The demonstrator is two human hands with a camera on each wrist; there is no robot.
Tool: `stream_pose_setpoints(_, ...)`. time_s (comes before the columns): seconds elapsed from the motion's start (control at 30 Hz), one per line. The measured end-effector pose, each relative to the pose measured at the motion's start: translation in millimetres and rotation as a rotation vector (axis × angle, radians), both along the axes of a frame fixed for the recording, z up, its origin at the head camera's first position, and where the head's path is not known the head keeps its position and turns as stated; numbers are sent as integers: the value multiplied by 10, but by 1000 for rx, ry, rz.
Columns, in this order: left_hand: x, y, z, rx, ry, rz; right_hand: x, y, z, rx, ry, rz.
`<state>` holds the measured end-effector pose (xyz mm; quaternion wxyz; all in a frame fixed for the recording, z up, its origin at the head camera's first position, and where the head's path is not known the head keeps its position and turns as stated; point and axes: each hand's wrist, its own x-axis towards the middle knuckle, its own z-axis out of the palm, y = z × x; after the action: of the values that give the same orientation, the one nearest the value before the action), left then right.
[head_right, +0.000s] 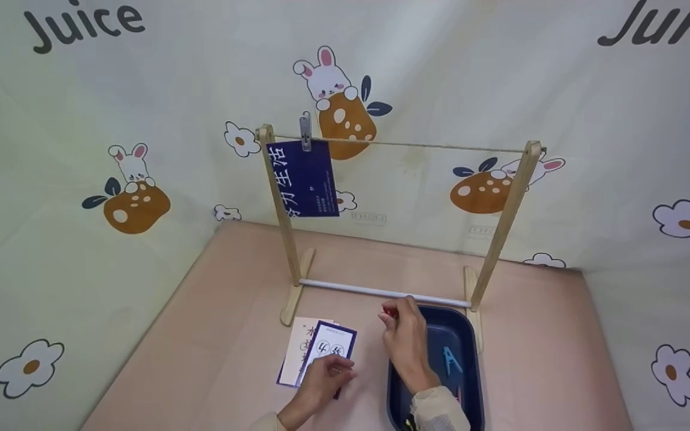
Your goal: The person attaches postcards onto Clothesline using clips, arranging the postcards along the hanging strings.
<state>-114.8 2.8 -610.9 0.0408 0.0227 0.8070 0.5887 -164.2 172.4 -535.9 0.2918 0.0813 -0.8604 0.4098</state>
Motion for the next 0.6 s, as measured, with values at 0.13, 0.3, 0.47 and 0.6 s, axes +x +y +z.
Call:
stream_pose_setpoints(0.13,-79,-95,16,-157,19,45,60,-71,89,-46,56,35)
stream_pose_setpoints(0.3,-129,-149,-7,-354,55,140,189,-162,200,-86,32,48)
stream_pose_setpoints(0.47,-147,-187,-90,-556,75,260,310,-235,289,-103,-32,60)
stream_pose_setpoints(0.6,-168,-207,-145,-669,17,317,388,-274,329,-85,-37,70)
